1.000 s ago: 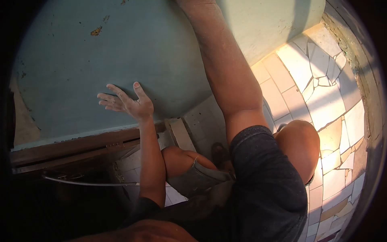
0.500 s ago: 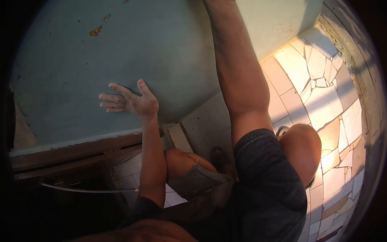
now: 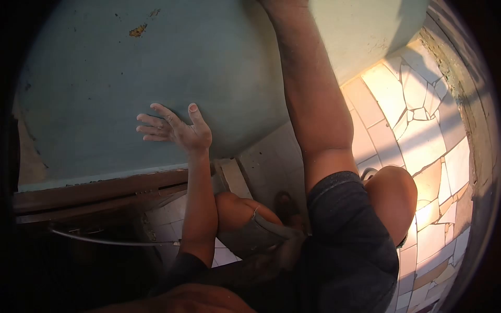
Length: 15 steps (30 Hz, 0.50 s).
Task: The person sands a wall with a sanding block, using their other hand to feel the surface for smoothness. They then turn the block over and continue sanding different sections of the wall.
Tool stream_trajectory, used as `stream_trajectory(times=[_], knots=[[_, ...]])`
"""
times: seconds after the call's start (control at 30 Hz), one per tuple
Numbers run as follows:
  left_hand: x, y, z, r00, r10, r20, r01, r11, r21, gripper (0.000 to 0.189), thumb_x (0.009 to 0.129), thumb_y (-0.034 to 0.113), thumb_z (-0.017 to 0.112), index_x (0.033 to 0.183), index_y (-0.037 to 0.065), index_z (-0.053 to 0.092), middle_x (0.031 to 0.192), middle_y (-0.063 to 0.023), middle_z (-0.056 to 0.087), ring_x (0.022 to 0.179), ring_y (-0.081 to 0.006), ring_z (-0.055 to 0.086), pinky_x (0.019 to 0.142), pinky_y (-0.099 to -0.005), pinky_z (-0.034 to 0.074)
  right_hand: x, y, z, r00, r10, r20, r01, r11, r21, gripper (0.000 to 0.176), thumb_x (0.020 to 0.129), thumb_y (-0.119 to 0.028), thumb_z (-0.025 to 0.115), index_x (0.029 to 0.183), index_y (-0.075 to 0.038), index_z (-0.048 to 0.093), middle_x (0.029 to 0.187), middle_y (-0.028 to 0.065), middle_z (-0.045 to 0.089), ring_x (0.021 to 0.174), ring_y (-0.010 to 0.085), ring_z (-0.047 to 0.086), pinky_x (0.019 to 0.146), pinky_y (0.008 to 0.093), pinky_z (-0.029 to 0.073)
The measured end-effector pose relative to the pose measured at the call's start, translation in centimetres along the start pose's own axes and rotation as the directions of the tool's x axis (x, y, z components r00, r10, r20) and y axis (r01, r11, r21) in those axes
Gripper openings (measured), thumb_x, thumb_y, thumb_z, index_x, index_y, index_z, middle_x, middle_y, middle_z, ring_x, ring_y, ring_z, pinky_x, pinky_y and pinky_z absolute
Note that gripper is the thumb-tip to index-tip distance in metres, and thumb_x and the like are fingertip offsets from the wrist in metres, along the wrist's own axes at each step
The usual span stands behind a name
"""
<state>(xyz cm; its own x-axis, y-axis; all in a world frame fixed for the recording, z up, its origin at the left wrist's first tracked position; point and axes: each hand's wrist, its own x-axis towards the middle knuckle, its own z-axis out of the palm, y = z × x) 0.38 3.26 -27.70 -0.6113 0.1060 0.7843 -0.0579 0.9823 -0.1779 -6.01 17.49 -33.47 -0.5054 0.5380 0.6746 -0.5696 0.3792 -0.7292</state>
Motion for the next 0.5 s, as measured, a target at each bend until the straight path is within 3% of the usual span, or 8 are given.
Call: stream_trajectory(times=[0.1,0.13,0.17,0.27,0.37,0.43,0.47,0.5], knots=[[0.5,1.0,1.6,0.998,-0.042,-0.055,0.039,0.998,-0.041,0.092,0.102,0.054,0.051,0.169,0.011,0.004,0.172,-0.0268,-0.014,0.153,-0.0524,-0.026,0.113,-0.0746,-0.019,3.3,0.6,0.5,0.995,-0.056,-0.077,0.055,0.998,-0.019,0.073,0.1,-0.014,0.056,0.161,0.009,0.022,0.166,0.0403,0.012,0.154,0.056,0.018,0.123,0.0626,0.019],[0.1,1.1,1.9,0.996,-0.048,-0.073,0.047,0.999,-0.023,0.092,0.102,0.054,0.05,0.169,0.011,0.004,0.172,-0.0271,-0.014,0.153,-0.0525,-0.026,0.112,-0.0746,-0.019,-6.1,2.2,2.6,0.997,-0.075,-0.025,0.075,0.997,-0.008,0.069,0.096,-0.018,0.062,0.157,0.004,0.036,0.165,0.0366,0.021,0.152,0.0579,0.022,0.122,0.0701,0.013],[-0.3,1.3,2.1,0.994,-0.059,-0.089,0.058,0.998,-0.007,0.091,0.102,0.053,0.05,0.169,0.011,0.004,0.171,-0.0274,-0.015,0.153,-0.0526,-0.026,0.112,-0.0746,-0.019,-11.6,2.7,2.5,0.988,-0.133,0.081,0.132,0.991,0.013,0.07,0.098,-0.017,0.059,0.159,0.004,0.032,0.166,0.0356,0.019,0.153,0.0585,0.019,0.121,0.0726,0.009],[-0.6,0.5,1.9,0.998,-0.032,-0.051,0.033,0.999,0.015,0.091,0.102,0.053,0.05,0.169,0.011,0.004,0.171,-0.0293,-0.015,0.153,-0.0522,-0.026,0.113,-0.0743,-0.019,-5.5,3.3,1.2,0.996,-0.08,0.043,0.081,0.997,-0.013,0.071,0.097,-0.017,0.06,0.159,0.004,0.032,0.166,0.0348,0.021,0.153,0.0572,0.019,0.121,0.0712,0.009],[-0.4,0.6,1.5,0.999,-0.026,-0.033,0.027,0.999,0.036,0.091,0.102,0.053,0.05,0.169,0.011,0.005,0.17,-0.0311,-0.015,0.153,-0.0517,-0.026,0.113,-0.0735,-0.019,16.6,0.0,-1.8,0.992,0.033,-0.118,-0.024,0.997,0.08,0.069,0.104,-0.017,0.054,0.161,0.009,0.023,0.169,0.0346,0.013,0.158,0.0485,0.015,0.126,0.0586,0.012],[-0.4,1.1,2.1,0.998,-0.027,-0.048,0.03,0.998,0.048,0.091,0.102,0.054,0.049,0.169,0.011,0.005,0.17,-0.0313,-0.015,0.153,-0.0515,-0.027,0.114,-0.0734,-0.019,24.9,1.5,-2.4,0.934,-0.123,-0.334,0.208,0.95,0.233,0.048,0.111,-0.023,0.042,0.146,0.01,0.046,0.132,0.0322,0.061,0.13,0.0388,0.059,0.112,0.0433,0.045],[-0.1,0.9,1.9,0.997,-0.003,-0.074,0.009,0.998,0.068,0.091,0.102,0.054,0.049,0.169,0.011,0.005,0.17,-0.0314,-0.015,0.153,-0.0513,-0.027,0.114,-0.0733,-0.019,23.9,10.2,0.6,0.936,-0.115,-0.332,0.202,0.949,0.242,0.048,0.111,-0.023,0.042,0.146,0.01,0.046,0.132,0.0322,0.061,0.13,0.0388,0.059,0.112,0.0433,0.045],[0.1,1.0,1.8,0.996,-0.001,-0.088,0.008,0.997,0.075,0.091,0.102,0.054,0.049,0.169,0.011,0.005,0.17,-0.0314,-0.015,0.153,-0.0513,-0.027,0.114,-0.0733,-0.019,16.5,3.9,0.0,0.946,-0.106,-0.306,0.174,0.963,0.205,0.05,0.107,-0.021,0.047,0.148,0.008,0.046,0.143,0.0324,0.05,0.137,0.0441,0.048,0.117,0.0488,0.035]])
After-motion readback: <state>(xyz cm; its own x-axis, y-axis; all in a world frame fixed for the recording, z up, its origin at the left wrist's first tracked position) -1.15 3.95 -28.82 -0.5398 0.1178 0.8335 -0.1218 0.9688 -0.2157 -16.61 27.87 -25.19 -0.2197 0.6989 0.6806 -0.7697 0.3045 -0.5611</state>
